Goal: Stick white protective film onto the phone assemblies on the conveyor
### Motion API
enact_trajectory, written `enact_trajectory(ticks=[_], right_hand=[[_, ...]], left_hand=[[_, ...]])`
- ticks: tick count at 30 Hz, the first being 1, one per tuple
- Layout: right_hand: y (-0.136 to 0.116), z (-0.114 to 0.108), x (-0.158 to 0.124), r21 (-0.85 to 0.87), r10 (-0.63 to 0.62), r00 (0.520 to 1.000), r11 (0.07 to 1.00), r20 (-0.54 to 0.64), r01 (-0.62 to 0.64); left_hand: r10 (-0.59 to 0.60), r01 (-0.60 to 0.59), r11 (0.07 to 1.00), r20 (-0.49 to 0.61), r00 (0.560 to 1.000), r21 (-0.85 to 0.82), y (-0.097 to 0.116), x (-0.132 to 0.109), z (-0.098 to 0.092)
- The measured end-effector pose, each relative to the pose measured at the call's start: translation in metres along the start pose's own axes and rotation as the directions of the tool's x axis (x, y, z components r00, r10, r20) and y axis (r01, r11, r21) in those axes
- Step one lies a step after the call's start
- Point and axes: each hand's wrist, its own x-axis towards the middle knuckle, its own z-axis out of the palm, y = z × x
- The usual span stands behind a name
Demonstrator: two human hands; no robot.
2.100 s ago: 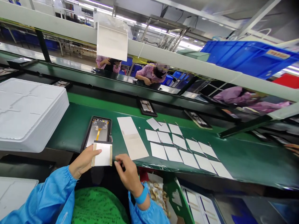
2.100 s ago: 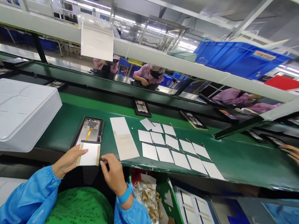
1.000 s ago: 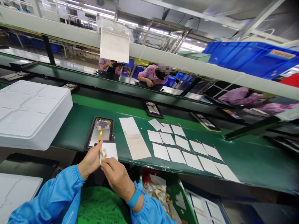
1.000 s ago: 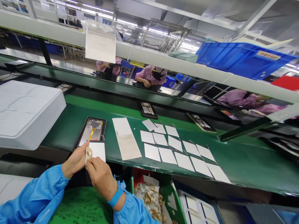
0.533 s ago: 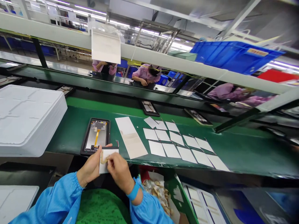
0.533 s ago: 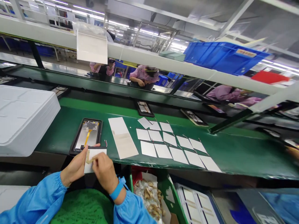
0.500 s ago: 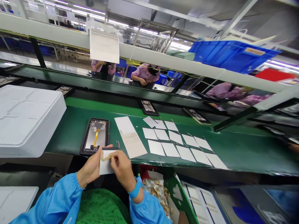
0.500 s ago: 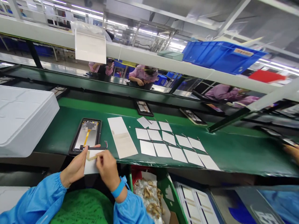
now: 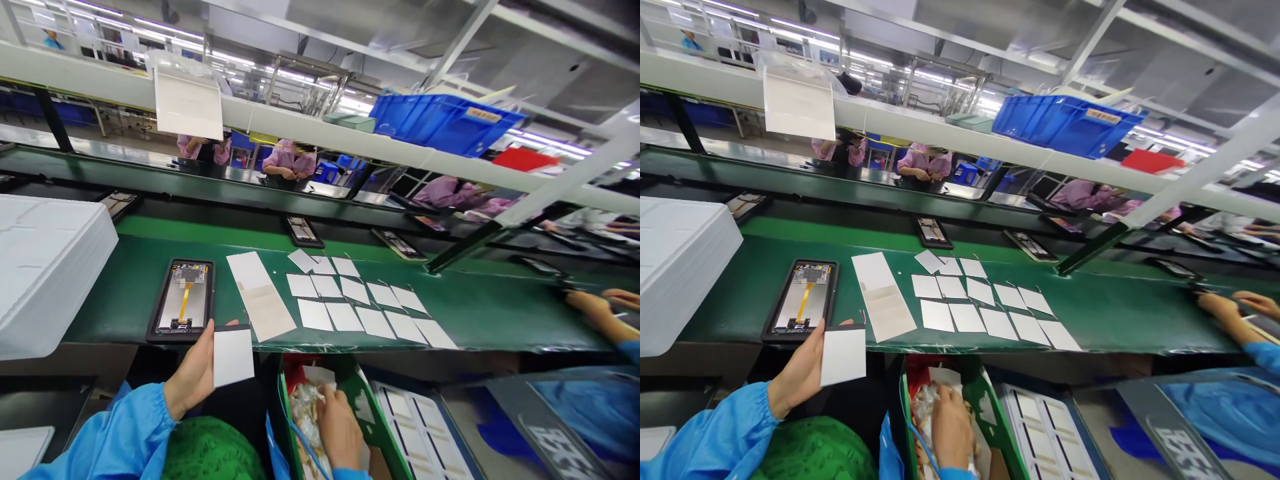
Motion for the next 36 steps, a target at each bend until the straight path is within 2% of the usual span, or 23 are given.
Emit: enact_trajectory(ticks=[1,2,4,5,7,10,12,13,15,17,19,20,21,22,23,25,27,29,30,31,32,34,36], right_hand=[[-0.026,-0.003,-0.001,0.181,-0.122,0.992,0.976,-0.017,0.123],[-0.054,-0.007,-0.002,0.356,-0.207,0.978,0.911,-0.037,0.207],[-0.111,-0.013,-0.005,0.574,-0.378,0.926,0.757,-0.003,0.312],[-0.135,-0.016,-0.007,0.632,-0.449,0.894,0.697,0.018,0.337],[-0.168,-0.018,-0.009,0.71,-0.505,0.86,0.634,0.08,0.307],[-0.185,-0.018,-0.004,0.782,-0.459,0.873,0.6,0.165,0.168],[-0.187,-0.015,0.003,0.828,-0.375,0.898,0.56,0.233,0.019],[-0.189,-0.013,0.006,0.852,-0.34,0.898,0.519,0.279,-0.069],[-0.198,-0.008,0.012,0.887,-0.34,0.855,0.386,0.392,-0.254],[-0.216,-0.002,0.015,0.878,-0.421,0.77,0.228,0.479,-0.421],[-0.237,0.006,0.015,0.84,-0.497,0.701,0.118,0.512,-0.53],[-0.248,0.01,0.016,0.829,-0.518,0.684,0.092,0.513,-0.551],[-0.258,0.013,0.017,0.831,-0.53,0.681,0.086,0.505,-0.549],[-0.266,0.015,0.019,0.846,-0.541,0.684,0.103,0.489,-0.523],[-0.274,0.017,0.023,0.869,-0.555,0.687,0.148,0.469,-0.473],[-0.286,0.016,0.037,0.903,-0.599,0.676,0.317,0.429,-0.291],[-0.296,0.013,0.058,0.846,-0.642,0.653,0.533,0.402,0.004],[-0.306,0.013,0.083,0.662,-0.691,0.634,0.66,0.348,0.356],[-0.313,0.015,0.096,0.542,-0.733,0.606,0.66,0.31,0.521],[-0.319,0.018,0.109,0.419,-0.782,0.559,0.621,0.274,0.663],[-0.325,0.022,0.12,0.31,-0.834,0.492,0.55,0.25,0.775],[-0.337,0.031,0.139,0.16,-0.909,0.336,0.381,0.248,0.911],[-0.344,0.038,0.153,0.086,-0.937,0.233,0.263,0.26,0.961]], left_hand=[[0.024,-0.023,1.0,-0.012,1.0,0.003,-0.006,0.002,0.004],[0.054,-0.053,0.999,-0.021,0.998,0.008,-0.013,0.005,0.007],[0.144,-0.143,0.989,-0.022,0.989,0.031,-0.026,0.007,0.012],[0.199,-0.198,0.979,-0.019,0.98,0.05,-0.031,0.008,0.013],[0.301,-0.296,0.949,-0.024,0.953,0.112,-0.035,0.006,0.01],[0.436,-0.393,0.86,-0.068,0.898,0.325,-0.021,-0.004,-0.007],[0.502,-0.392,0.771,-0.101,0.859,0.502,0.001,-0.013,-0.024],[0.507,-0.372,0.737,-0.099,0.856,0.564,0.013,-0.017,-0.033],[0.468,-0.335,0.706,-0.056,0.882,0.623,0.035,-0.025,-0.052],[0.472,-0.367,0.653,0.023,0.881,0.663,0.051,-0.03,-0.068],[0.568,-0.432,0.543,0.064,0.82,0.72,0.061,-0.034,-0.079],[0.627,-0.455,0.5,0.053,0.777,0.737,0.064,-0.036,-0.082],[0.669,-0.465,0.494,0.02,0.743,0.735,0.066,-0.038,-0.085],[0.686,-0.464,0.527,-0.035,0.727,0.712,0.068,-0.039,-0.087],[0.68,-0.454,0.584,-0.099,0.727,0.672,0.07,-0.041,-0.088],[0.621,-0.418,0.7,-0.204,0.757,0.579,0.076,-0.043,-0.092],[0.563,-0.376,0.765,-0.258,0.785,0.523,0.086,-0.046,-0.099],[0.548,-0.359,0.787,-0.303,0.779,0.502,0.098,-0.049,-0.109],[0.549,-0.354,0.79,-0.32,0.772,0.5,0.105,-0.05,-0.115],[0.551,-0.347,0.789,-0.332,0.766,0.507,0.112,-0.052,-0.12],[0.555,-0.338,0.783,-0.34,0.759,0.523,0.12,-0.053,-0.124],[0.564,-0.316,0.762,-0.342,0.752,0.565,0.134,-0.054,-0.13],[0.57,-0.292,0.738,-0.331,0.752,0.608,0.148,-0.054,-0.132]])
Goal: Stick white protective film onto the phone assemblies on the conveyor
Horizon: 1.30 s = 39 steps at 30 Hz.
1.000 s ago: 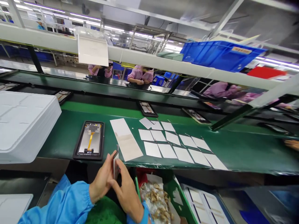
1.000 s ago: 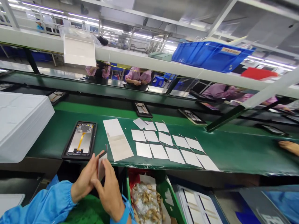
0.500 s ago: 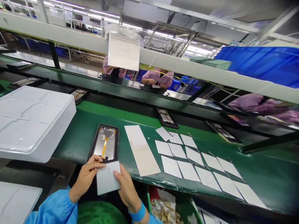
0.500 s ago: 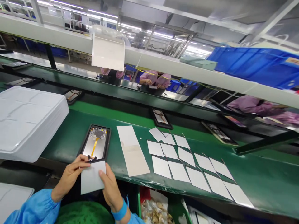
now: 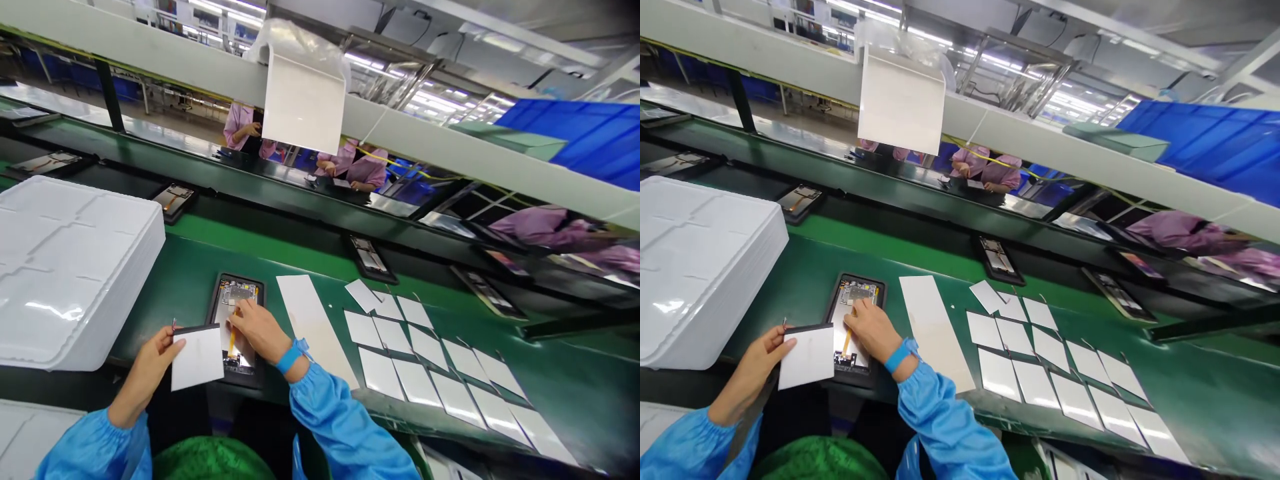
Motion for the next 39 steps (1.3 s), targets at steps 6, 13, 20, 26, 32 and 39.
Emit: enact_trajectory(ticks=[6,13,20,26,32,39], right_hand=[[0.025,0.004,0.005,0.088,-0.054,0.998,0.995,-0.019,0.055],[0.037,0.008,-0.019,0.526,0.298,0.944,0.83,-0.142,-0.183],[0.031,-0.003,-0.071,0.758,0.672,0.723,0.553,-0.16,-0.346],[0.008,0.004,-0.087,0.827,0.695,0.707,0.468,-0.126,-0.313],[0.0,0.014,-0.084,0.818,0.661,0.738,0.495,-0.135,-0.294],[-0.01,0.018,-0.078,0.775,0.609,0.777,0.565,-0.16,-0.283]], left_hand=[[0.049,-0.05,0.982,0.009,0.999,0.18,0.011,0.032,0.004],[0.124,-0.153,0.943,0.115,0.986,0.294,0.011,0.059,0.057],[0.122,-0.152,0.935,0.11,0.986,0.319,0.014,0.067,0.079],[0.15,-0.174,0.915,0.093,0.984,0.365,0.008,0.072,0.076],[0.165,-0.183,0.895,0.08,0.983,0.407,0.008,0.074,0.077],[0.184,-0.211,0.86,0.103,0.978,0.464,0.008,0.079,0.078]])
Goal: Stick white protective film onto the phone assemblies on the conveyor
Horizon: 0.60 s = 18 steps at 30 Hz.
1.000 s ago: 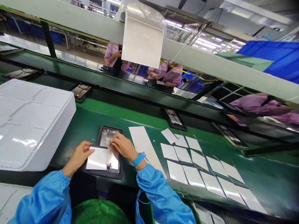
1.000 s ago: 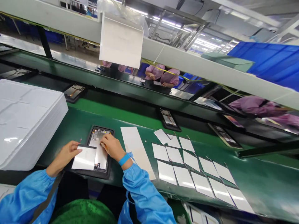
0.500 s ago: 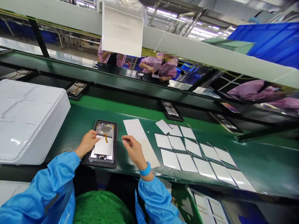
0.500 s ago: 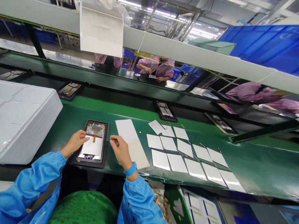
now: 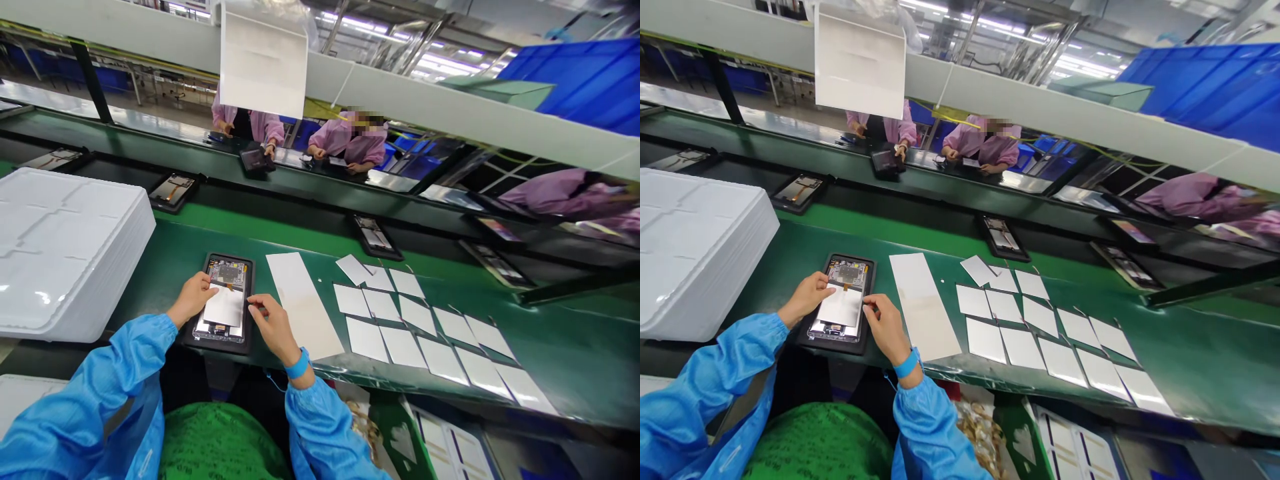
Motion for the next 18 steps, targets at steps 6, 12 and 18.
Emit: enact_trajectory(ticks=[6,12,18], right_hand=[[-0.001,0.011,0.0,-0.057,-0.082,0.994,0.995,0.07,0.087],[0.003,0.022,-0.005,-0.184,-0.173,0.967,0.961,0.185,0.207],[0.001,0.027,-0.006,-0.266,-0.195,0.958,0.931,0.212,0.249]], left_hand=[[0.013,-0.013,1.0,0.007,1.0,0.007,-0.005,0.002,0.001],[0.006,-0.006,0.999,-0.002,1.0,0.046,-0.004,0.004,0.0],[0.119,-0.113,0.954,-0.007,0.993,0.277,-0.002,0.006,-0.006]])
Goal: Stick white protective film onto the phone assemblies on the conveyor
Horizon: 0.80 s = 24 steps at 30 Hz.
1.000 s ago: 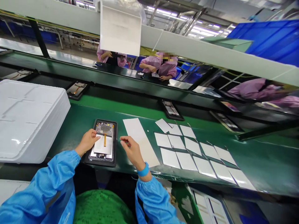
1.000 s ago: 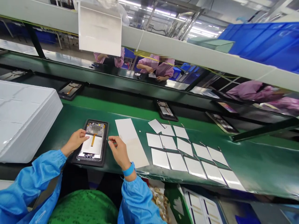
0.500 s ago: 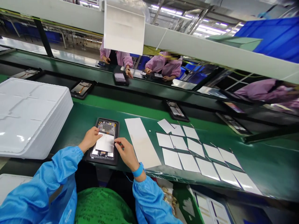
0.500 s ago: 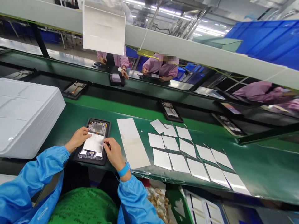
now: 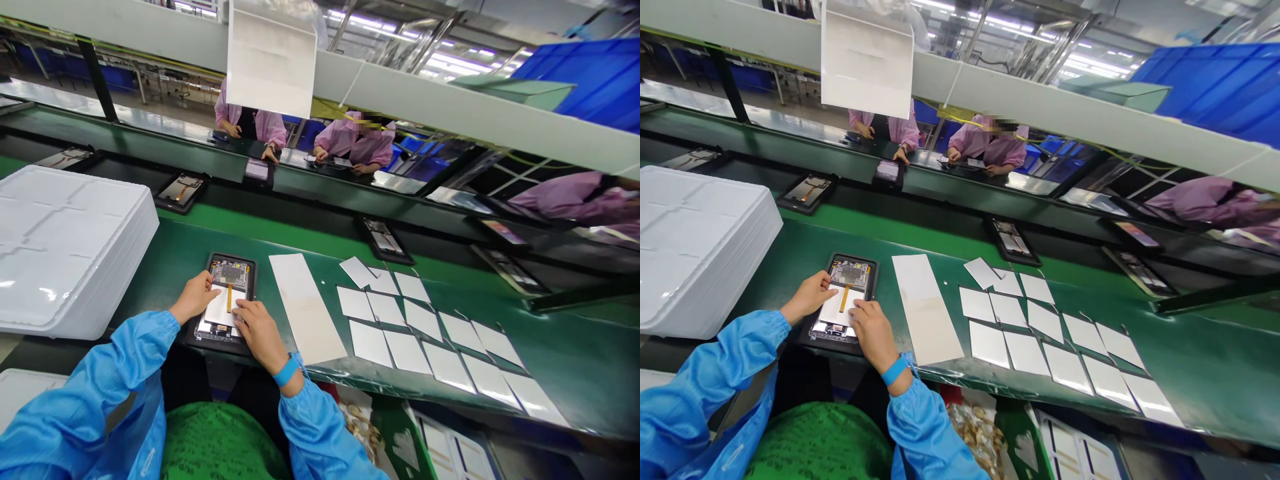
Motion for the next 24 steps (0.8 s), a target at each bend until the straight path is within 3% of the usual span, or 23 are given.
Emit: enact_trajectory(ticks=[6,11,14,17,20,22,24], right_hand=[[-0.002,0.0,0.0,-0.081,-0.003,1.0,0.997,0.011,0.004],[-0.003,0.002,0.001,-0.167,-0.002,1.0,0.986,0.022,0.005],[-0.004,0.003,0.002,-0.219,-0.015,0.999,0.975,0.033,0.022],[-0.005,0.004,0.0,-0.217,-0.025,1.0,0.976,0.017,0.028],[-0.004,0.01,-0.009,-0.216,0.075,0.989,0.971,-0.131,-0.102],[-0.001,0.018,-0.015,-0.184,0.184,0.954,0.956,-0.238,-0.23],[0.005,0.026,-0.02,-0.116,0.249,0.931,0.951,-0.268,-0.288]], left_hand=[[0.032,-0.036,0.941,0.016,0.999,0.337,0.01,0.001,-0.005],[-0.042,-0.046,0.746,0.116,0.992,0.664,0.021,0.004,-0.013],[-0.073,-0.047,0.713,0.14,0.987,0.7,0.023,0.004,-0.019],[0.003,-0.031,0.673,0.039,0.999,0.739,0.013,-0.004,-0.02],[0.111,-0.005,0.657,-0.089,0.99,0.754,-0.008,-0.015,-0.011],[0.098,0.004,0.706,-0.103,0.99,0.709,-0.022,-0.021,-0.003],[0.082,0.007,0.774,-0.111,0.99,0.633,-0.032,-0.023,0.005]])
